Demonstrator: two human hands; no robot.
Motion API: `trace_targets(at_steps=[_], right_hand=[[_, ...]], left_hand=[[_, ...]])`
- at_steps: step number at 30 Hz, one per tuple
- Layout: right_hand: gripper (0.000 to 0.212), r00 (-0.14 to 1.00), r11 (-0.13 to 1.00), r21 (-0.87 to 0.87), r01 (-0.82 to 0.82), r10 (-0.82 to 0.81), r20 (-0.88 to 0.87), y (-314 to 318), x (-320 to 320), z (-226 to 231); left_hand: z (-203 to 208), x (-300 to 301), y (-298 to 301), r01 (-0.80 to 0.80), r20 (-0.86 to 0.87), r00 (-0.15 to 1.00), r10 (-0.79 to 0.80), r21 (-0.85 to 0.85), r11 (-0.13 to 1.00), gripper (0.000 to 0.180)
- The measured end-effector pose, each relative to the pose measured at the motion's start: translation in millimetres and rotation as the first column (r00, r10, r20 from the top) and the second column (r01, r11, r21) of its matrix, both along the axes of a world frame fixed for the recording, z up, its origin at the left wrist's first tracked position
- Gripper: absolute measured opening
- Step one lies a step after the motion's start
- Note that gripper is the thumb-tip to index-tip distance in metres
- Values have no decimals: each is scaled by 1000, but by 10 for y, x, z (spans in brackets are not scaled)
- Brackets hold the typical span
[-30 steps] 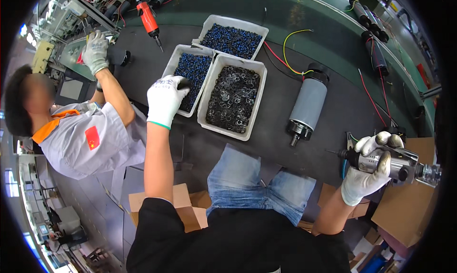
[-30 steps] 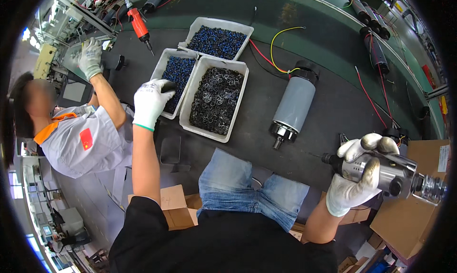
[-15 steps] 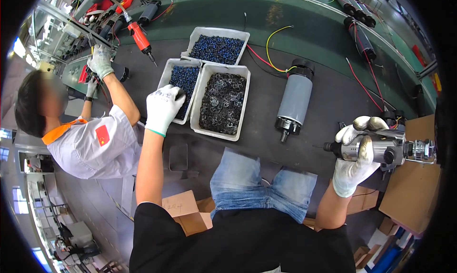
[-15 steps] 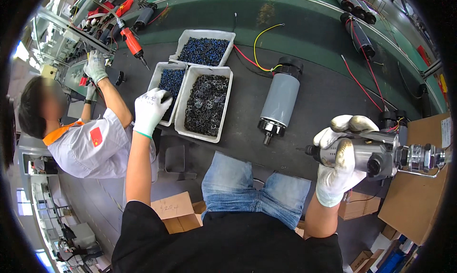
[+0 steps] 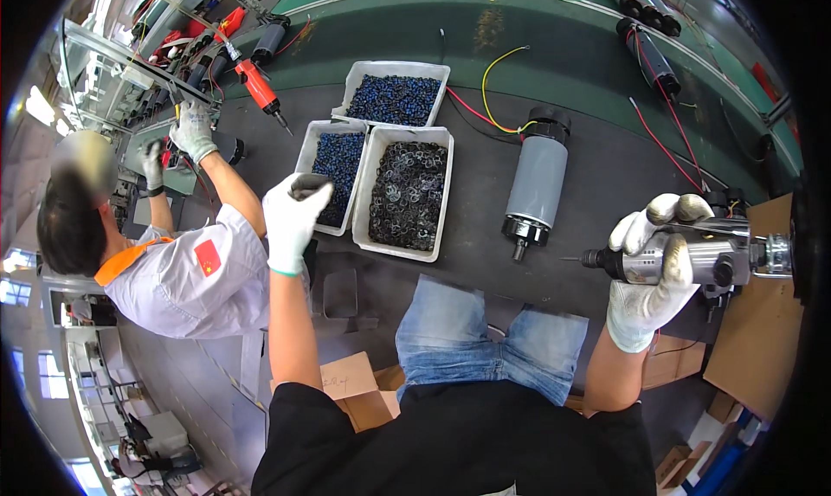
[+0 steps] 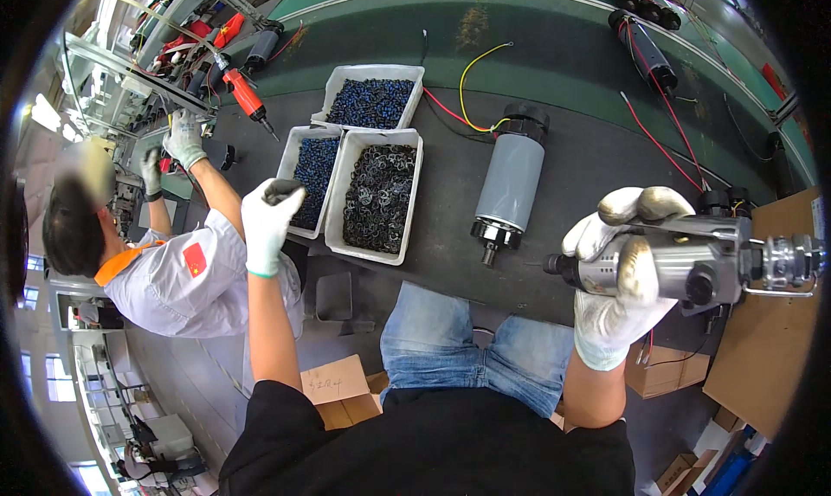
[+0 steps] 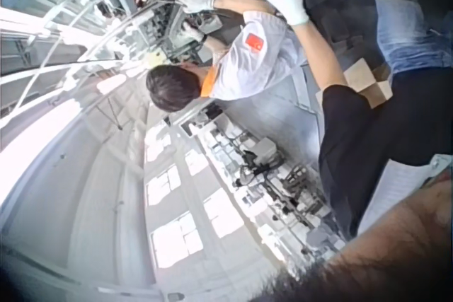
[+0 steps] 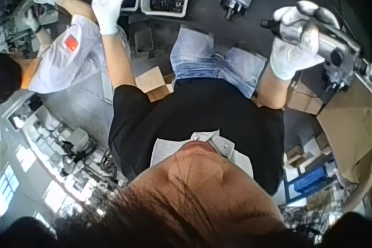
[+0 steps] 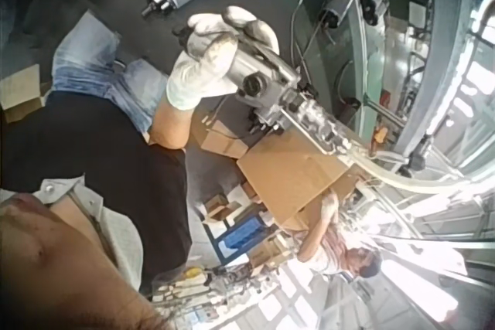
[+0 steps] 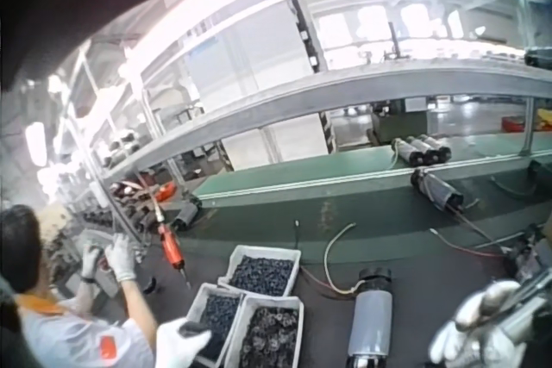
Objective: Assembling electric motors by attaching components and using a pneumatic screwdriver.
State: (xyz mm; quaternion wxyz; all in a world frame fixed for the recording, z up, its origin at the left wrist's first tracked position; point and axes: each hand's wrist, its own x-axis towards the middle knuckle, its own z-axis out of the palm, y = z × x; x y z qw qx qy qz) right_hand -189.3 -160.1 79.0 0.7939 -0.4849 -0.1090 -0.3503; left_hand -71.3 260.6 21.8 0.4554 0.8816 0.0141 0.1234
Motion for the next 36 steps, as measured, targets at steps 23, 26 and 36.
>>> trace_targets(at_steps=[23,26,36], right_hand=[[50,907,893,225,-389,328,265,247,138,519],[50,911,908,197,-369,312,268,265,131,457],[49,910,923,100,-372,342,234,205,134,334]], left_hand=[[91,-1013,-1988,433,183,835,-519,-801,414,21],[129,-1056,-1992,458,181,845,-504,-733,504,19],[94,-1223,-2076,297,20,921,-390,-686,664,27]])
